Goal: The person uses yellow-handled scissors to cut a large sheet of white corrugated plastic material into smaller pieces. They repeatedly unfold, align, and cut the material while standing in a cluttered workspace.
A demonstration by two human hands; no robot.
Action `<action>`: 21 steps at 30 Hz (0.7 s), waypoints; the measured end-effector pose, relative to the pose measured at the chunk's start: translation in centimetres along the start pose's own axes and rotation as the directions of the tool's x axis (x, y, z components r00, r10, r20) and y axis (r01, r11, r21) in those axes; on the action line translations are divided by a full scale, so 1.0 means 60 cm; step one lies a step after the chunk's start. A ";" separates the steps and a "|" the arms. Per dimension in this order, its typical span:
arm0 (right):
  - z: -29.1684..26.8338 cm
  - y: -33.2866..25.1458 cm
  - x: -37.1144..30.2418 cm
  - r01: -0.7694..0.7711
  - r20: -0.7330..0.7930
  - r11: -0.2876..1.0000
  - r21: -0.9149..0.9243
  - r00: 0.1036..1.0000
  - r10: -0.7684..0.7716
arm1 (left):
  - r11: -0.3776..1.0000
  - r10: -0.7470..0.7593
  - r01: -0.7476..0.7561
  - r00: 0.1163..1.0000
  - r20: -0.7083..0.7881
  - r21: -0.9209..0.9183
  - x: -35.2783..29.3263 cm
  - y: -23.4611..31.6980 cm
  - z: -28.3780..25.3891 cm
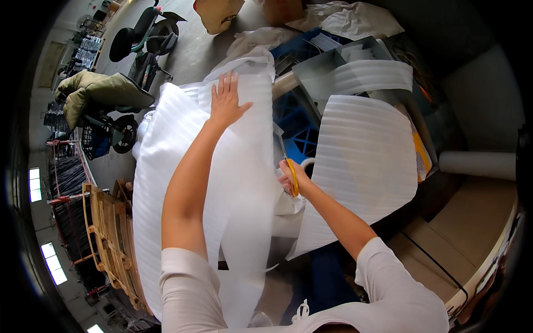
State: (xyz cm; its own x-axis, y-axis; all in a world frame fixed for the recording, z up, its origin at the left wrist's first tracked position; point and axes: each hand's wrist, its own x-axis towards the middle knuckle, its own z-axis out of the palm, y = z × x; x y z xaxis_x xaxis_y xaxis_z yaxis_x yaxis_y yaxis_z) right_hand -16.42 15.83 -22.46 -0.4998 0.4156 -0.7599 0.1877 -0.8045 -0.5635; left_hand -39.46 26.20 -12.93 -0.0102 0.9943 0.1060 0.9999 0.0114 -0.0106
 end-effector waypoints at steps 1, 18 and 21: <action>-0.006 0.009 -0.005 -0.012 0.000 1.000 -0.001 1.000 0.012 | 1.000 0.023 -0.023 0.996 -0.085 0.001 0.024 -0.006 0.034; -0.097 0.033 0.032 0.052 -0.071 0.997 0.051 0.996 -0.049 | 0.978 -0.179 0.138 0.940 0.292 0.155 0.019 -0.119 0.254; -0.112 0.057 0.040 0.089 -0.125 0.996 -0.027 0.988 -0.092 | 0.959 -0.109 0.061 0.981 0.162 0.277 0.046 -0.137 0.275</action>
State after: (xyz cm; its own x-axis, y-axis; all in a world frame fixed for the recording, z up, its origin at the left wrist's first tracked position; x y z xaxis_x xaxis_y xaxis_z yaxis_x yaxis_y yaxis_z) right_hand -11.27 16.93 -28.41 -0.4051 0.5376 -0.7395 0.1656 -0.7523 -0.6376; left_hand -47.89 30.62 -28.98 -0.1205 0.9912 -0.0554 0.9550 0.1005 -0.2789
